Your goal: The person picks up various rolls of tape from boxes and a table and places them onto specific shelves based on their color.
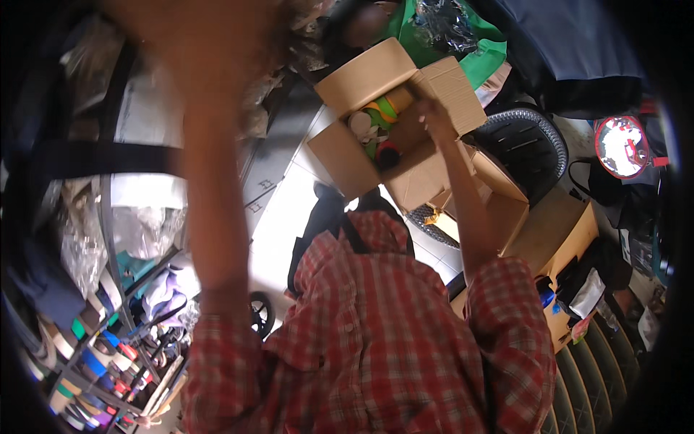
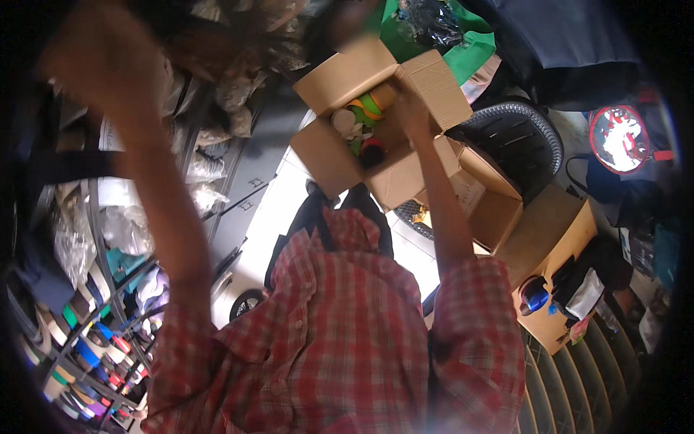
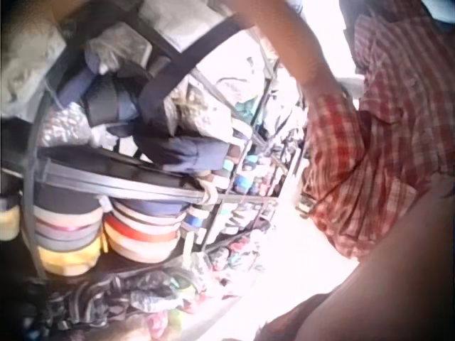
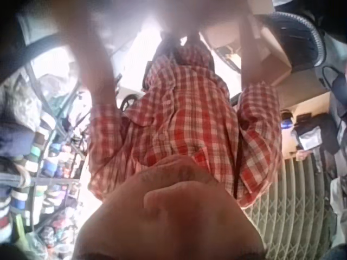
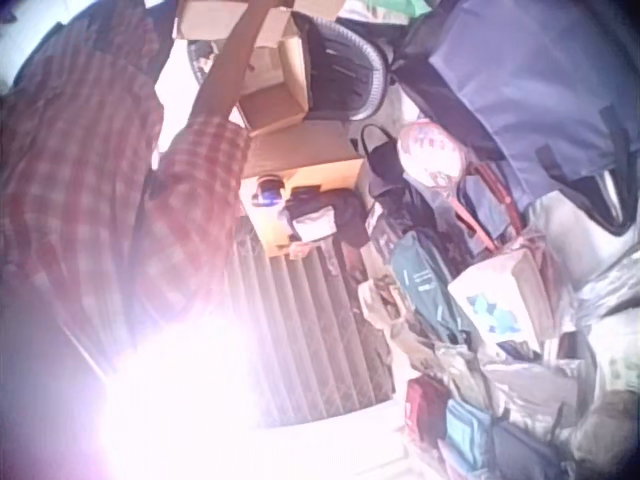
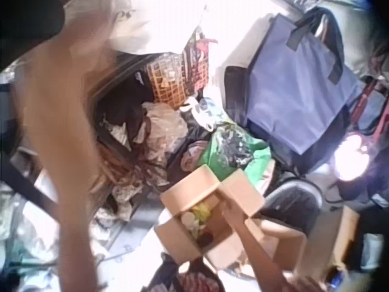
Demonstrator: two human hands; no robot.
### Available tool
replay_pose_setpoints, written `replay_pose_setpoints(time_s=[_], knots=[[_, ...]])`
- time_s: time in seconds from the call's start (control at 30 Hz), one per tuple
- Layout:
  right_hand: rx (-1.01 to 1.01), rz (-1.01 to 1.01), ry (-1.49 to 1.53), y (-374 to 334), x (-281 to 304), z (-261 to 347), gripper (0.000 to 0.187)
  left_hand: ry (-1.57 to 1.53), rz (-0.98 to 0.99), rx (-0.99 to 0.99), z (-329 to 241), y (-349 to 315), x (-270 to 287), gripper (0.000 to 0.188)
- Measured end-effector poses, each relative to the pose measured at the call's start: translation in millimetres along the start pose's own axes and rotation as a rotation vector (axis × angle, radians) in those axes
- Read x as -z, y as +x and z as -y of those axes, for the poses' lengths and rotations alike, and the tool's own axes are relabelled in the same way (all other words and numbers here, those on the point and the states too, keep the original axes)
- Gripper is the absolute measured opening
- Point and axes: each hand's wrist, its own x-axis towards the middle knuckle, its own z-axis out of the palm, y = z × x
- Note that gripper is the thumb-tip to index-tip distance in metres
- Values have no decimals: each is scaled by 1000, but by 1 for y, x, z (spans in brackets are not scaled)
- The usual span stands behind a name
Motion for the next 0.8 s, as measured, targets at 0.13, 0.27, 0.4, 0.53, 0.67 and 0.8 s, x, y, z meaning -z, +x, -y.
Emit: replay_pose_setpoints(time_s=[0.13, 0.27, 0.4, 0.53, 0.67, 0.8], knots=[[-140, 149, -135, 6, -47, -41, 48, -253, 338, 629, 77, -208, -79, 23], [-301, 95, 75, 50, -88, -75, 83, -232, 722, 780, 105, -375, -62, 22], [-236, -296, 104, 114, -129, -136, 105, -176, 944, 869, 111, -450, -25, 21], [-254, -141, 27, 134, -159, -134, 119, -102, 940, 1197, 110, -496, 13, 22], [-380, -186, -43, 132, -151, -148, 111, -117, 897, 1528, 110, -502, 28, 23], [-342, -237, -24, 114, -137, -137, 95, -173, 806, 1452, 120, -528, 39, 23]])
